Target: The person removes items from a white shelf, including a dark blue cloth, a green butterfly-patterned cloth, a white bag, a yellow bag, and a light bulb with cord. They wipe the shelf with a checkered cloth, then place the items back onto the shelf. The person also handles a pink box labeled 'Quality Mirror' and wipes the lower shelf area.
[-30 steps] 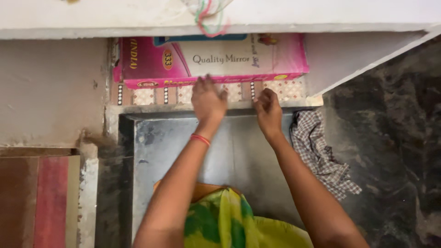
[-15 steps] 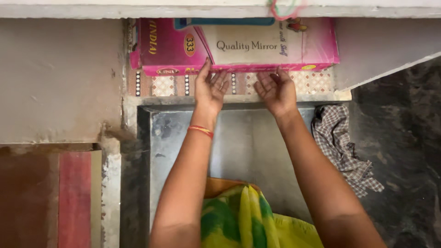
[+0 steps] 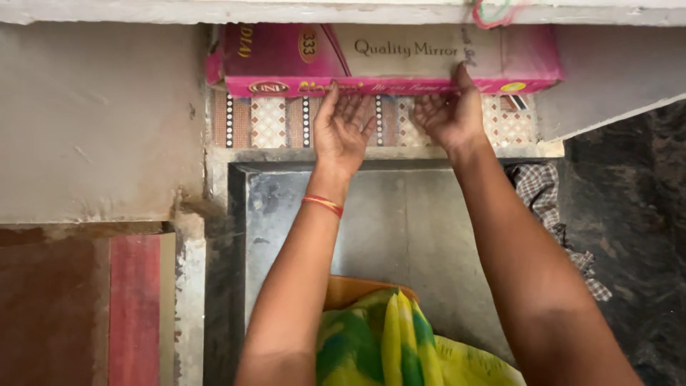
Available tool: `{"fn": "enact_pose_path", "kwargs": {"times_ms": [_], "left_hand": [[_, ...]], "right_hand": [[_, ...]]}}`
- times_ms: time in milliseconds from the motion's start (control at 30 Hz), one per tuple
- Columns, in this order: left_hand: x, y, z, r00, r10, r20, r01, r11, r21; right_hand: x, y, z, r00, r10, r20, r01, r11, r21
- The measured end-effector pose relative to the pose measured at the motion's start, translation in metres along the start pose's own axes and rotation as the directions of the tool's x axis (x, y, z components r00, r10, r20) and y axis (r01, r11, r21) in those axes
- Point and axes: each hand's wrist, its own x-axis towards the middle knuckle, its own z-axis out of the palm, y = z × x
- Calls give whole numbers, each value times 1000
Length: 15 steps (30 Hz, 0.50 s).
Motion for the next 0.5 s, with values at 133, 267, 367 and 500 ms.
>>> {"fn": "enact_pose_path", "kwargs": {"times_ms": [133, 267, 367, 500], "left_hand": [[-4, 14, 6, 999, 18, 39, -23, 993, 114], [-15, 29, 29, 991, -37, -130, 92, 890, 446], [-32, 38, 42, 975, -21, -219, 167, 720, 674], [-55, 42, 47, 997, -72, 13, 23, 484, 875]], "right_hand": [[-2, -18, 28, 994, -39, 106, 29, 995, 95], [-15, -2, 29, 995, -64, 83, 60, 997, 49], [-29, 23, 11, 995, -38, 96, 31, 997, 73], [-62, 50, -19, 989, -118, 88, 114, 992, 48]]}}
